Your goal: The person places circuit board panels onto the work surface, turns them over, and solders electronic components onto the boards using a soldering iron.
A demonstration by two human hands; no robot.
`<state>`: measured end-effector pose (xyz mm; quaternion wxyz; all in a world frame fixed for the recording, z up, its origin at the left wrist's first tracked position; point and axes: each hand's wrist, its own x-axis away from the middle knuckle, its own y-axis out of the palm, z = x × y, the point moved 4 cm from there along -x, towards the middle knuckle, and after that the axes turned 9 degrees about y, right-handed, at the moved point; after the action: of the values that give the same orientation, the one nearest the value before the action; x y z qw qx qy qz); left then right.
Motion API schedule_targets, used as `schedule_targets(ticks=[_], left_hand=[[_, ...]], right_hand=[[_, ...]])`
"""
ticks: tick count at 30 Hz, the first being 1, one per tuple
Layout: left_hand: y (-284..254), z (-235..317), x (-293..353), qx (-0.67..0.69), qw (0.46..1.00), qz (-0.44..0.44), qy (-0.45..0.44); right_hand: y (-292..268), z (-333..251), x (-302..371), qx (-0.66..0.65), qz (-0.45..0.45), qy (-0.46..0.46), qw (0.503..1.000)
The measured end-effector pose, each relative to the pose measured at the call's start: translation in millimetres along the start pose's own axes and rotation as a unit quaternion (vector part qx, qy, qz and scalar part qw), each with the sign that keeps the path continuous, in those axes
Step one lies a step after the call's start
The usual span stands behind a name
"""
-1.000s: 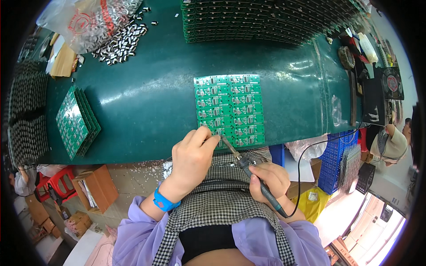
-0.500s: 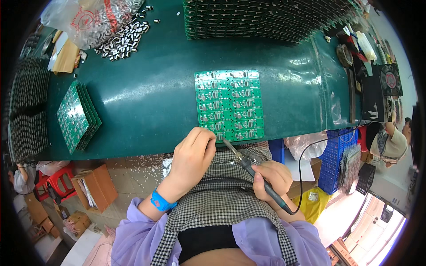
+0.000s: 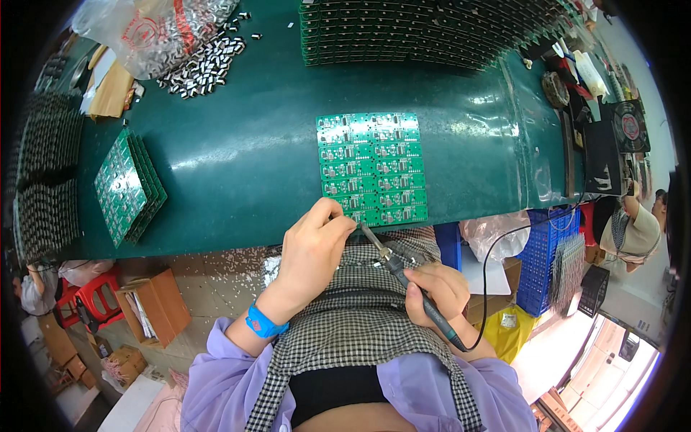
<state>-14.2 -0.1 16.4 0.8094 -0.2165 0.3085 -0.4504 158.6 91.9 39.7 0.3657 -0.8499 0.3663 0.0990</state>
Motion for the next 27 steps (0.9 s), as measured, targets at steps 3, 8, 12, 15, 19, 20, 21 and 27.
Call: schedule_targets(ticks=[3, 8, 12, 15, 19, 20, 21, 27], left_hand=[[-3, 1, 1, -0.012, 1.0, -0.011, -0.003], [-23, -2, 9, -0.024, 0.993, 0.057, -0.098], [-18, -18, 9, -0.023, 0.98, -0.014, -0.199], [-7, -21, 7, 0.017, 0.984, -0.01, -0.176], [-20, -19, 20, 0.29, 0.93, 0.118, -0.191], [-27, -20, 28, 0.396, 0.882, 0.118, -0.226], [-37, -17, 34, 0.485, 0.83, 0.149, -0.233], [-185, -47, 100, 0.319, 0.813, 0.425, -0.236]], right_hand=[[-7, -3, 2, 0.018, -0.014, -0.008, 1.0], [-23, 0, 4, 0.034, 0.012, 0.021, 0.999], [-2, 44, -7, 0.056, 0.099, 0.136, 0.984], [17, 59, -11, 0.05, 0.059, 0.19, 0.979], [29, 45, -9, -0.085, 0.076, 0.264, 0.958], [29, 35, -10, -0.111, 0.074, 0.222, 0.966], [28, 25, -13, -0.114, 0.062, 0.153, 0.98], [-3, 19, -28, -0.077, 0.098, 0.057, 0.991]])
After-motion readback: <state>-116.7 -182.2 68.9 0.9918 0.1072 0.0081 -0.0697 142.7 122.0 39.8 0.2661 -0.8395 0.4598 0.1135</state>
